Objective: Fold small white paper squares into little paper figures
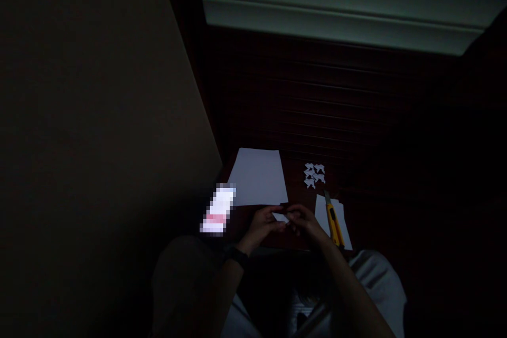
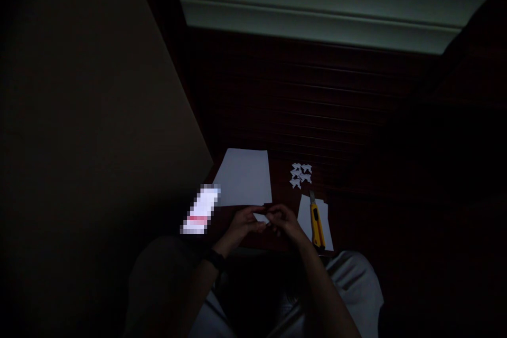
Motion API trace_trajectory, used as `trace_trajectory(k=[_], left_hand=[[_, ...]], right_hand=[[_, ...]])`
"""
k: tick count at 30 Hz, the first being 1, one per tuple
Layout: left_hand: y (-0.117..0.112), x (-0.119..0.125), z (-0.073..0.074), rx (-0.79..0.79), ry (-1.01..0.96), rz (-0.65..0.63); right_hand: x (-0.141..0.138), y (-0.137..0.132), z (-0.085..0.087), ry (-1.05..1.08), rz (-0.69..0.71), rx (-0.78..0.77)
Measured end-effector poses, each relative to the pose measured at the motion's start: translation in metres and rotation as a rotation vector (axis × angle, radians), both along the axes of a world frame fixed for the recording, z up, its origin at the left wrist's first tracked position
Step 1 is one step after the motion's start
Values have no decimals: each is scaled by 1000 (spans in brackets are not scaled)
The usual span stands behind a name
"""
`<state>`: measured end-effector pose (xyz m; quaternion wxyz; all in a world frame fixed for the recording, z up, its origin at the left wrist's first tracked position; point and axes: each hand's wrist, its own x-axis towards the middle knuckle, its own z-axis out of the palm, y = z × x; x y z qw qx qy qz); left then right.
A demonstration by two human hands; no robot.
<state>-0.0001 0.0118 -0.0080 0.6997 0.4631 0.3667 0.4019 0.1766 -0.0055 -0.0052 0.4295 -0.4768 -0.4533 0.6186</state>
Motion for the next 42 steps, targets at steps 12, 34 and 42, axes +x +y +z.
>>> trace_trajectory(k=[12, 34, 42], left_hand=[[3, 1, -4, -81, -18, 61], [2, 5, 0, -27, 73, 25], [2, 8, 1, -59, 115, 28]], right_hand=[[0, 1, -7, -201, 76, 54], [-6, 1, -11, -331, 107, 71], [-8, 3, -17, -297, 61, 52]])
